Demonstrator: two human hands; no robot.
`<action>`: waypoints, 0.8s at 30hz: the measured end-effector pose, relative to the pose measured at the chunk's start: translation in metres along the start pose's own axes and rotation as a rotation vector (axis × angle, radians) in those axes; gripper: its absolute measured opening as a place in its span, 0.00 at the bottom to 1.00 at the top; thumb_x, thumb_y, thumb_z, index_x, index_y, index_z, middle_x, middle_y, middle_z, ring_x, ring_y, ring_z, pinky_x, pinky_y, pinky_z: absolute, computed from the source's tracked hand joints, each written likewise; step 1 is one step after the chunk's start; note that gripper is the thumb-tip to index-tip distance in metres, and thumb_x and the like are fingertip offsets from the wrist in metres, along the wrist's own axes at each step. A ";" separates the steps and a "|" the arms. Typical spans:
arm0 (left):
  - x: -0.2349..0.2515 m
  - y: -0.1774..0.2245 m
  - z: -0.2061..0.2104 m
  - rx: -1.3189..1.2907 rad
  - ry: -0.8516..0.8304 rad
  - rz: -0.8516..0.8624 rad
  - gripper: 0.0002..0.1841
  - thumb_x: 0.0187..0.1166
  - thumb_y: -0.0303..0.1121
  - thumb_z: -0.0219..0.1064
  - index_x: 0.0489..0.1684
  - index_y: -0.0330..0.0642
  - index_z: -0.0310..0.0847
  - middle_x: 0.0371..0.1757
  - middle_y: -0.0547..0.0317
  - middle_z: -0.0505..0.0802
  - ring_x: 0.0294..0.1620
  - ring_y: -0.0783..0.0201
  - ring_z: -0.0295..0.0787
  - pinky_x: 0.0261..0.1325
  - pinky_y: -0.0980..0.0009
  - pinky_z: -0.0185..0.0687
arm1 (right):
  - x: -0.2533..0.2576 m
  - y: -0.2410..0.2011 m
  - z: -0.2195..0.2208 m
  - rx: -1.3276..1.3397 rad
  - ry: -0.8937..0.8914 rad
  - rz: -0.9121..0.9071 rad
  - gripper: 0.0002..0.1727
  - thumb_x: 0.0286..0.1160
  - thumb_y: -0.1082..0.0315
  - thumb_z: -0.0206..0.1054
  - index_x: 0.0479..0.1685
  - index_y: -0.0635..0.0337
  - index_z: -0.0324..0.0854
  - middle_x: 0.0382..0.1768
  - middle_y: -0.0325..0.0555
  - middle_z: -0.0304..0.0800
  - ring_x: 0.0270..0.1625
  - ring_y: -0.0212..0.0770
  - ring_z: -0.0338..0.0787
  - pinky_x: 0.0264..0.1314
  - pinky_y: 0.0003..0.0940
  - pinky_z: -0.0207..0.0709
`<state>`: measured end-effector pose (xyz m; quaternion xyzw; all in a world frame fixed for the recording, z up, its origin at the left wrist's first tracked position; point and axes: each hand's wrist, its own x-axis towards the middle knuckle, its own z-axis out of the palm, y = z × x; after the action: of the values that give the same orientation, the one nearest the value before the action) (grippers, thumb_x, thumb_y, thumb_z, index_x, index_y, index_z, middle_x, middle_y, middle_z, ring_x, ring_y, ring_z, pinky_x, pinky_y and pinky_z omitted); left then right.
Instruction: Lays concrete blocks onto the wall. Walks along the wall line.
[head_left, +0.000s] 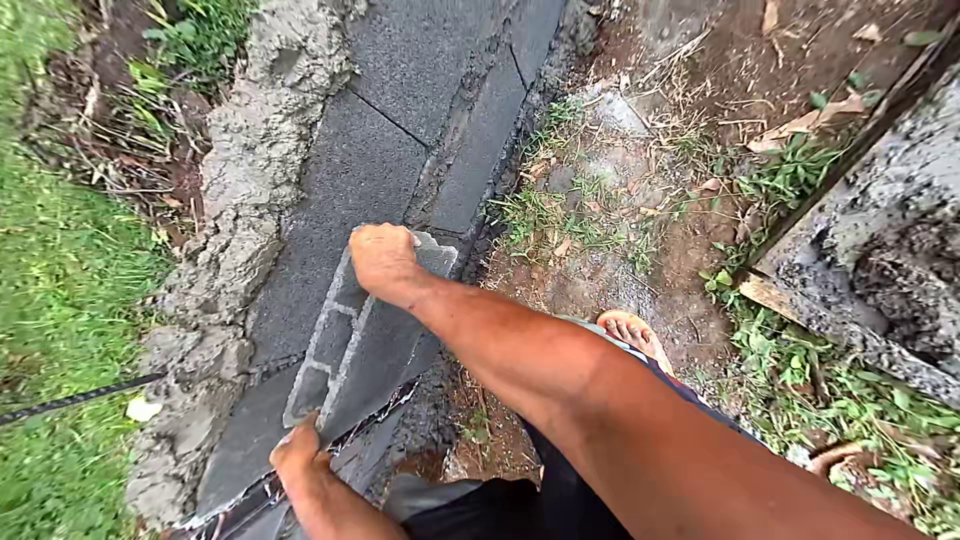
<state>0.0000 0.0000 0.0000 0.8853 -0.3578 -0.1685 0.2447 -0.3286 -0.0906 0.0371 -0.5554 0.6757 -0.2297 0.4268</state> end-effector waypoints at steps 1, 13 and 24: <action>0.001 -0.001 0.000 -0.007 -0.013 0.002 0.18 0.75 0.34 0.75 0.54 0.30 0.81 0.46 0.45 0.89 0.43 0.58 0.85 0.49 0.55 0.84 | 0.001 -0.001 0.000 -0.004 0.000 0.004 0.11 0.78 0.71 0.66 0.55 0.63 0.87 0.57 0.58 0.90 0.62 0.60 0.89 0.52 0.60 0.83; 0.006 -0.009 -0.008 -0.014 -0.019 0.015 0.16 0.74 0.34 0.75 0.51 0.32 0.82 0.43 0.49 0.88 0.40 0.61 0.83 0.46 0.57 0.83 | -0.003 -0.007 0.003 0.001 -0.012 -0.001 0.10 0.80 0.69 0.66 0.52 0.64 0.87 0.56 0.59 0.90 0.61 0.60 0.89 0.50 0.61 0.83; 0.002 -0.001 -0.009 0.049 -0.007 0.019 0.20 0.75 0.35 0.76 0.54 0.25 0.82 0.51 0.37 0.89 0.50 0.51 0.85 0.56 0.48 0.81 | -0.010 -0.006 0.001 -0.011 -0.012 -0.038 0.12 0.76 0.72 0.68 0.55 0.67 0.87 0.59 0.63 0.89 0.65 0.64 0.88 0.56 0.66 0.81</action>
<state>0.0061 0.0023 0.0065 0.8870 -0.3709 -0.1603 0.2233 -0.3246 -0.0826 0.0445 -0.5718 0.6638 -0.2307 0.4233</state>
